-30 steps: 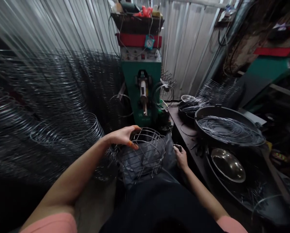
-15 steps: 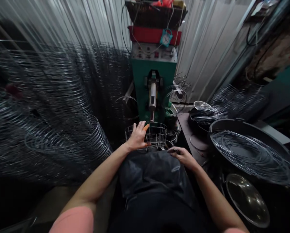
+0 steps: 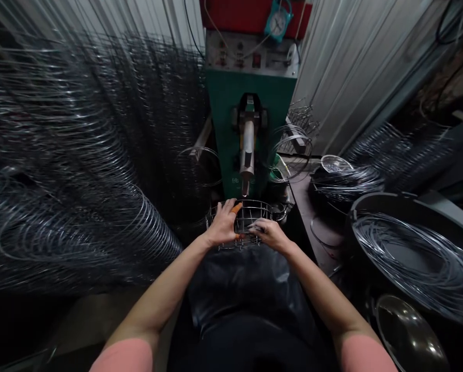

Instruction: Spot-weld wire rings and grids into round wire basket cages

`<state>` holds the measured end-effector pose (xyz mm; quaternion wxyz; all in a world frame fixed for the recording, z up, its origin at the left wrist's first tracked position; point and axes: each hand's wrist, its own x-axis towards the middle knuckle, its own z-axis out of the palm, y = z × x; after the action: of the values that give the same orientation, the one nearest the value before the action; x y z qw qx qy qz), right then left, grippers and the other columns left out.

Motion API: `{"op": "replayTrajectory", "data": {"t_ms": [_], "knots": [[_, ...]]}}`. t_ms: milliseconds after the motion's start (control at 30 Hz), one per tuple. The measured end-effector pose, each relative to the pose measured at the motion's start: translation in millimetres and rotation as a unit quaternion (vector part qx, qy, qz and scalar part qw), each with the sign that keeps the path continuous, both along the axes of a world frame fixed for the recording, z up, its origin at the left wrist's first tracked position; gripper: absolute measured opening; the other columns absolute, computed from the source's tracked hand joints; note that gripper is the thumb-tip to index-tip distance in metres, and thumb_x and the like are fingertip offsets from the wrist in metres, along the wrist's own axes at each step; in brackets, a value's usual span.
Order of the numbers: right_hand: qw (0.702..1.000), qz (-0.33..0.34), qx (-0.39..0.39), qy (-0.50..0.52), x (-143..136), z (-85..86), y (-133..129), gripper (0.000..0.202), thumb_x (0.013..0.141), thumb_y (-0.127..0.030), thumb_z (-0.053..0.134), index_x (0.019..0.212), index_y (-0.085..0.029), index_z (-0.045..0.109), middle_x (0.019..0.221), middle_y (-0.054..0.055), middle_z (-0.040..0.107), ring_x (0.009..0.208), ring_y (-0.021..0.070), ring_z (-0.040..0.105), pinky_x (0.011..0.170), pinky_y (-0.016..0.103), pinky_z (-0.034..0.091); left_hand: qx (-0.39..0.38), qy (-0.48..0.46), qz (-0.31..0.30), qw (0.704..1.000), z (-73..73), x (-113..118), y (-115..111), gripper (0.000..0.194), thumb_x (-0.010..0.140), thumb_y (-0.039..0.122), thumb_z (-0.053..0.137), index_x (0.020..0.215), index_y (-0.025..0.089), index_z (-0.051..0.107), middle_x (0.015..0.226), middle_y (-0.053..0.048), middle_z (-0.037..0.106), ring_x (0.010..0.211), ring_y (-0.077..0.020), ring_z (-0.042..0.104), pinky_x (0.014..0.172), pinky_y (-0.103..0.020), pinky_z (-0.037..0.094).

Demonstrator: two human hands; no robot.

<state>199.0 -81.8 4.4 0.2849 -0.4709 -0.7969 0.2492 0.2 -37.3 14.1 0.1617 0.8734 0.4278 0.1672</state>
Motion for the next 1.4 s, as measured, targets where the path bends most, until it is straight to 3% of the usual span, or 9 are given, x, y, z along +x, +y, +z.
{"op": "replayTrajectory", "data": {"t_ms": [167,300,467,867,1033,1200,1300,1400], "knots": [[1.000,0.015,-0.023,0.002,2,-0.5,5,0.038,0.073,-0.018,0.068,0.110,-0.026,0.066,0.105,0.006,0.064,0.092,0.0197,0.062,0.080,0.029,0.047,-0.035,-0.016,0.005,0.999,-8.2,-4,10,0.101,0.054,0.041,0.081,0.137,0.012,0.031,0.144,-0.025,0.026,0.137,-0.0401,0.018,0.109,-0.063,0.010],[1.000,0.015,-0.024,0.004,-3,-6.2,12,0.029,0.075,-0.010,0.062,0.098,-0.025,0.069,0.094,0.005,0.066,0.085,0.0182,0.063,0.076,0.027,0.047,-0.039,-0.026,0.010,0.999,-13.6,-7,16,0.102,0.054,0.042,0.081,0.138,0.016,0.029,0.146,-0.023,0.024,0.137,-0.0395,0.017,0.108,-0.063,0.010],[1.000,0.024,-0.008,-0.015,-7,-9.7,16,0.024,0.078,-0.012,0.060,0.096,-0.025,0.069,0.094,0.005,0.066,0.085,0.0178,0.062,0.074,0.026,0.046,-0.042,-0.039,-0.001,0.998,-16.9,-14,22,0.104,0.055,0.047,0.080,0.139,0.016,0.027,0.146,-0.024,0.024,0.138,-0.0384,0.017,0.108,-0.062,0.011],[0.997,0.013,0.064,-0.052,-12,0.0,46,0.012,0.087,-0.021,0.056,0.090,-0.020,0.068,0.088,0.007,0.067,0.081,0.0175,0.062,0.071,0.025,0.045,-0.056,-0.045,0.001,0.997,-7.6,-15,49,0.100,0.056,0.050,0.079,0.137,0.015,0.032,0.144,-0.024,0.026,0.136,-0.0399,0.019,0.107,-0.063,0.015],[0.994,-0.012,0.074,-0.081,-10,-4.4,42,0.015,0.085,-0.019,0.059,0.097,-0.021,0.068,0.093,0.006,0.067,0.085,0.0173,0.063,0.072,0.024,0.045,-0.044,-0.040,0.022,0.998,-10.0,-12,47,0.102,0.055,0.047,0.080,0.138,0.014,0.031,0.143,-0.024,0.027,0.135,-0.0412,0.022,0.106,-0.063,0.017],[0.989,-0.052,0.097,-0.094,-12,-7.1,58,0.017,0.086,-0.017,0.058,0.099,-0.022,0.068,0.096,0.005,0.068,0.088,0.0161,0.064,0.075,0.022,0.047,-0.025,-0.010,0.062,0.998,-8.0,-7,61,0.100,0.058,0.048,0.078,0.138,0.012,0.031,0.145,-0.025,0.024,0.136,-0.0395,0.021,0.107,-0.060,0.019],[0.989,-0.064,0.112,-0.068,-12,-11.4,64,0.015,0.084,-0.018,0.061,0.097,-0.022,0.069,0.097,0.004,0.068,0.088,0.0156,0.064,0.075,0.022,0.049,-0.022,-0.002,0.075,0.997,-6.1,-5,68,0.098,0.058,0.047,0.078,0.137,0.014,0.033,0.144,-0.023,0.028,0.135,-0.0391,0.024,0.107,-0.058,0.022],[0.983,-0.119,0.140,-0.006,-5,-19.2,58,0.019,0.083,-0.022,0.064,0.101,-0.022,0.067,0.105,0.006,0.066,0.094,0.0167,0.063,0.081,0.024,0.049,-0.015,-0.013,0.076,0.997,-7.3,-5,68,0.099,0.057,0.049,0.078,0.138,0.016,0.032,0.145,-0.021,0.028,0.135,-0.0400,0.024,0.106,-0.060,0.023]]}}
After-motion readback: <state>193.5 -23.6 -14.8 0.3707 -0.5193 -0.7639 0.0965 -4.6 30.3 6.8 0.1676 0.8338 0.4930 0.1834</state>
